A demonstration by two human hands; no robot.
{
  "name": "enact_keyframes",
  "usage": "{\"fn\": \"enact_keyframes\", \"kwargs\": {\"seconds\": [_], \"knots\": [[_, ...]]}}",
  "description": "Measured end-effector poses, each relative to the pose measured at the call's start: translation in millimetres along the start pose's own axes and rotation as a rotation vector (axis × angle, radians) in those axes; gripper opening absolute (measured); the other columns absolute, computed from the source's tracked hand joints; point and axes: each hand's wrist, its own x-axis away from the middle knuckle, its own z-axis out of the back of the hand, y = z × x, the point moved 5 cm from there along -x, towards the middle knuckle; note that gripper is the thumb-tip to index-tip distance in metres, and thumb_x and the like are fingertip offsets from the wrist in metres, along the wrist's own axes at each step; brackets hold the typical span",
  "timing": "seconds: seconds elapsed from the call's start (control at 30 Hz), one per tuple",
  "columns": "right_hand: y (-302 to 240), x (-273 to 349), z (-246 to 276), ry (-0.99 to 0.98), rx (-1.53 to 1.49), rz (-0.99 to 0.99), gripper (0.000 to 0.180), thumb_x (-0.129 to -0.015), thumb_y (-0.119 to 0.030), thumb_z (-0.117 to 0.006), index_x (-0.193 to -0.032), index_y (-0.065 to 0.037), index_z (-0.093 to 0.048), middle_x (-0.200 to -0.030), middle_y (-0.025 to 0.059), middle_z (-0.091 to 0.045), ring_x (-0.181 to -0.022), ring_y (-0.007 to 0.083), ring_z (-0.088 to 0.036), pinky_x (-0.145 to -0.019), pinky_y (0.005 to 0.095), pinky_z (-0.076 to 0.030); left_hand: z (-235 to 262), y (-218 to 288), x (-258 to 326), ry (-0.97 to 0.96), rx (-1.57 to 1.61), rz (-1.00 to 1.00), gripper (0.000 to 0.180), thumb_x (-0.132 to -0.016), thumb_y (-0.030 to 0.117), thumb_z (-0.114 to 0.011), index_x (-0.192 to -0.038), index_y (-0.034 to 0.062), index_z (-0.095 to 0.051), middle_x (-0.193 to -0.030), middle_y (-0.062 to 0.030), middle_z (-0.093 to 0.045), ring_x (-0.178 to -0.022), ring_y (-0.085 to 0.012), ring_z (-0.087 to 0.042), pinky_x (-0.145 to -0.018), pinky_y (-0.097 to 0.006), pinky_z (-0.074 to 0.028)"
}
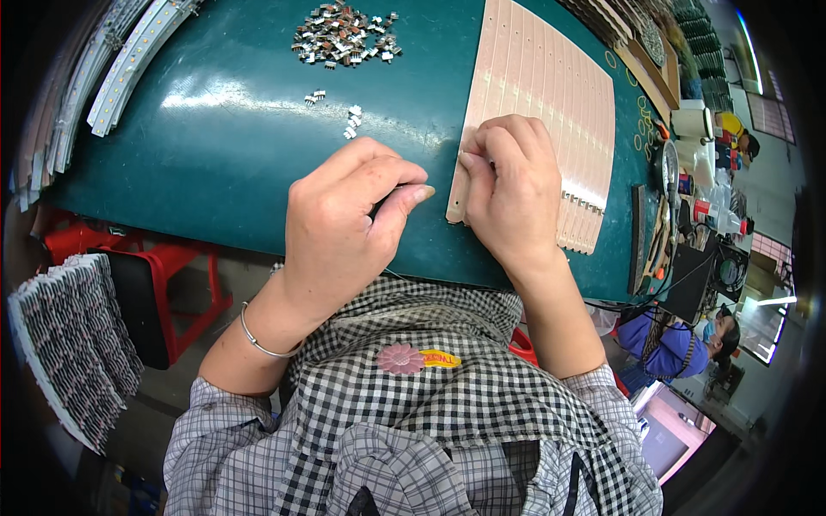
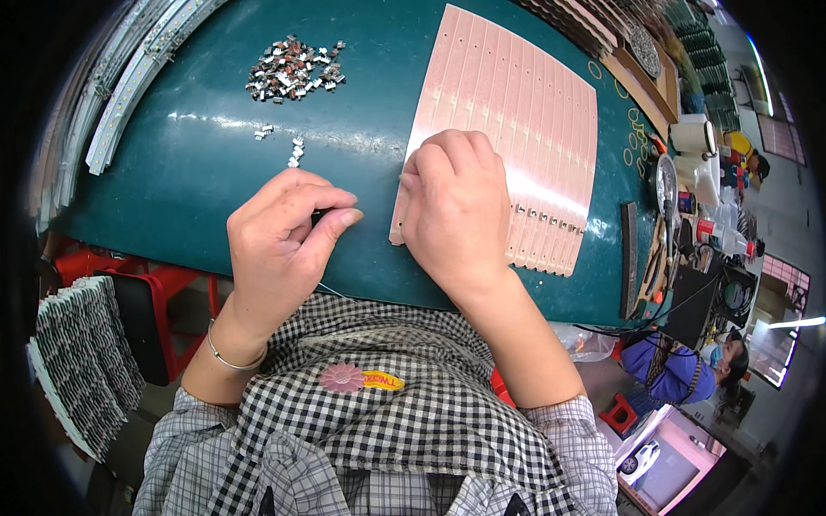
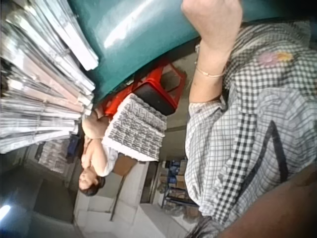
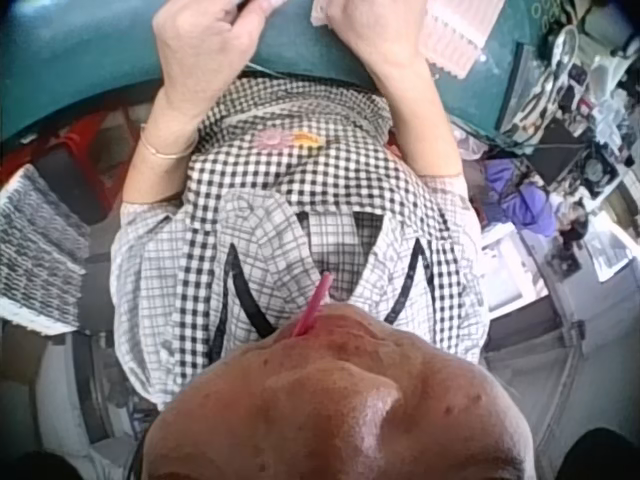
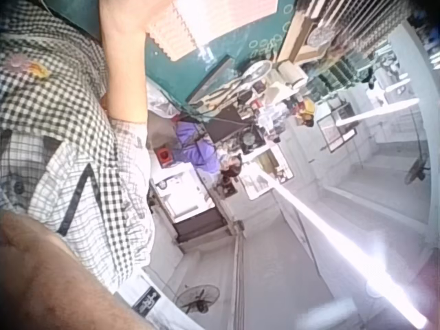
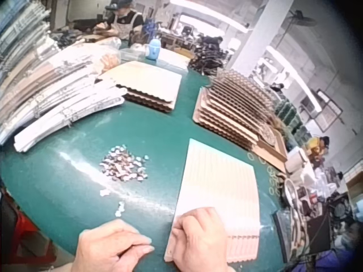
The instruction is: The person inserts small components into circuit board sheets by hand, solders connections using a soldering iron, stacks the sheet onto a pile, and inserts components into another sheet.
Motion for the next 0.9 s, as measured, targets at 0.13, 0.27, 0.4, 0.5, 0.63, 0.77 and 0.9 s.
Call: {"fn": "enact_keyframes", "kwargs": {"seconds": [0.13, 0.27, 0.4, 0.5, 0.63, 0.77, 0.9], "knots": [[3, 1, 4, -0.007, 0.005, -0.006, 0.012, -0.072, -0.001, -0.068, -0.080, -0.003, -0.060, -0.085, 0.0114, -0.060, -0.087, 0.0327, -0.057, -0.079, 0.0428, -0.046, 0, 2, -2, -0.027, -0.017, -0.005, 0.016, -0.076, -0.009, -0.074, -0.090, -0.0011, -0.071, -0.083, -0.0064, -0.067, -0.055, -0.0053, -0.047, -0.046, -0.022, -0.037], [29, 10, 47, 0.086, -0.169, -0.124, 0.016, -0.077, 0.000, -0.069, -0.091, -0.003, -0.063, -0.092, 0.0129, -0.064, -0.091, 0.0322, -0.062, -0.082, 0.0380, -0.049, -1, 2, 1, -0.054, -0.017, 0.011, 0.017, -0.077, -0.009, -0.073, -0.092, -0.0013, -0.071, -0.086, -0.0075, -0.069, -0.055, -0.0053, -0.047, -0.047, -0.022, -0.037], [99, 66, 108, 0.268, 0.029, -0.512, 0.011, -0.085, 0.005, -0.060, -0.095, 0.001, -0.064, -0.088, 0.0134, -0.067, -0.079, 0.0261, -0.066, -0.073, 0.0320, -0.051, -8, 8, 3, -0.115, -0.079, -0.022, 0.018, -0.077, -0.010, -0.071, -0.093, -0.0015, -0.071, -0.091, -0.0107, -0.072, -0.061, -0.0101, -0.058, -0.053, -0.022, -0.045], [134, 120, 117, 0.163, 0.108, -0.685, 0.012, -0.087, 0.006, -0.058, -0.096, 0.001, -0.063, -0.086, 0.0149, -0.068, -0.078, 0.0274, -0.068, -0.072, 0.0340, -0.052, -24, 21, 7, -0.213, -0.200, -0.143, 0.018, -0.079, -0.012, -0.067, -0.093, -0.0023, -0.070, -0.093, -0.0151, -0.072, -0.076, -0.0249, -0.071, -0.066, -0.029, -0.055], [130, 148, 104, 0.138, -0.046, -0.702, 0.019, -0.082, 0.012, -0.056, -0.095, 0.000, -0.064, -0.090, 0.0149, -0.067, -0.088, 0.0288, -0.066, -0.079, 0.0357, -0.052, -36, 22, 10, -0.207, -0.215, -0.083, 0.018, -0.080, -0.013, -0.066, -0.094, -0.0025, -0.071, -0.092, -0.0107, -0.070, -0.071, -0.0139, -0.064, -0.061, -0.023, -0.050], [133, 160, 109, 0.279, -0.306, -0.705, 0.029, -0.074, 0.017, -0.056, -0.096, 0.001, -0.066, -0.096, 0.0109, -0.065, -0.092, 0.0222, -0.064, -0.085, 0.0309, -0.051, -29, 21, 3, -0.188, -0.018, 0.244, 0.021, -0.079, -0.016, -0.065, -0.095, -0.0037, -0.071, -0.097, -0.0055, -0.067, -0.065, -0.0039, -0.048, -0.058, -0.018, -0.040], [115, 158, 152, 0.525, -0.487, -0.472, 0.023, -0.071, 0.015, -0.066, -0.091, 0.003, -0.067, -0.096, 0.0089, -0.059, -0.095, 0.0176, -0.058, -0.085, 0.0263, -0.045, -11, 57, 0, -0.120, 0.212, 0.177, 0.023, -0.078, -0.017, -0.065, -0.095, -0.0027, -0.070, -0.097, -0.0105, -0.063, -0.077, -0.0070, -0.054, -0.065, -0.019, -0.043]]}}
